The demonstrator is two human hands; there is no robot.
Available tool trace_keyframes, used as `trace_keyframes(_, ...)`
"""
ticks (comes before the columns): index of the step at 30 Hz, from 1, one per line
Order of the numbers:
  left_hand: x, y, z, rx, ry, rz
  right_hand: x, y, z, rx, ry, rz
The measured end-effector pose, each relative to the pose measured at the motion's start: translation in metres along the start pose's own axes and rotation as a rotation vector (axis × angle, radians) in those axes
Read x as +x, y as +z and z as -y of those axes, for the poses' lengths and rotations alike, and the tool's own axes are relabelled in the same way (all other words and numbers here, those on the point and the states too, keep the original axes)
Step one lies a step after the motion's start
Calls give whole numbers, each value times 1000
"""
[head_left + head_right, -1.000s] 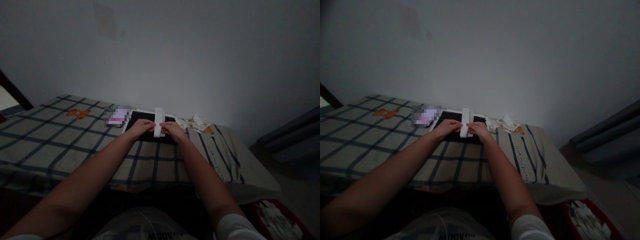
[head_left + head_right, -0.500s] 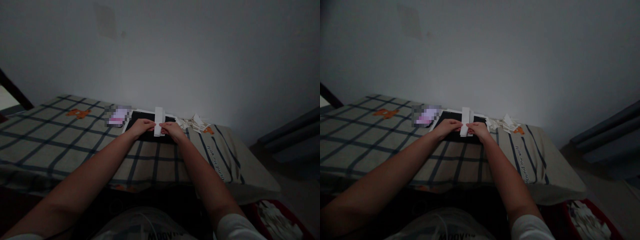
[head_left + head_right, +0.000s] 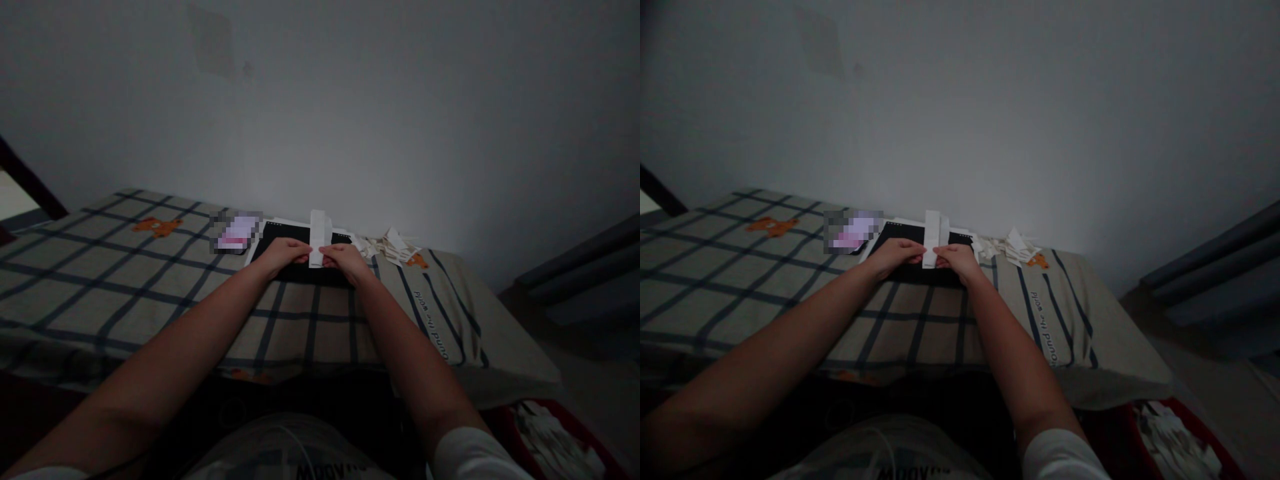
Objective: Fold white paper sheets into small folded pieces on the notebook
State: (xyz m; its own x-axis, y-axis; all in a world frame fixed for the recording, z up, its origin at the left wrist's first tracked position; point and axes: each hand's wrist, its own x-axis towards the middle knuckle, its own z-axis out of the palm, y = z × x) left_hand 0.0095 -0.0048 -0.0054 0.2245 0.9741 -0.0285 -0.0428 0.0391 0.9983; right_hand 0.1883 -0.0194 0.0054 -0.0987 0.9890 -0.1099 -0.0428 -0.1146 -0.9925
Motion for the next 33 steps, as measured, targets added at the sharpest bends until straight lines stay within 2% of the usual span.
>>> trace_keyframes(3,0,1,1,31,8,14,2,-2,-2,1,-4,0)
trace_keyframes(10,1,0,0,59,45,-39,4,-4,-6,-14,10,57)
trace_keyframes(16,0,1,0,63,71,-25,2,-2,-4,-50,-29,17)
trace_keyframes(22,2,0,1,30,96,-77,1,-1,-3,-30,28,21)
trace_keyframes(29,0,1,-1,40,81,-79,1,-1,-4,-80,-13,-11)
trace_keyframes(33,0,1,0,10,84,-92,0,-1,-3,-64,18,12)
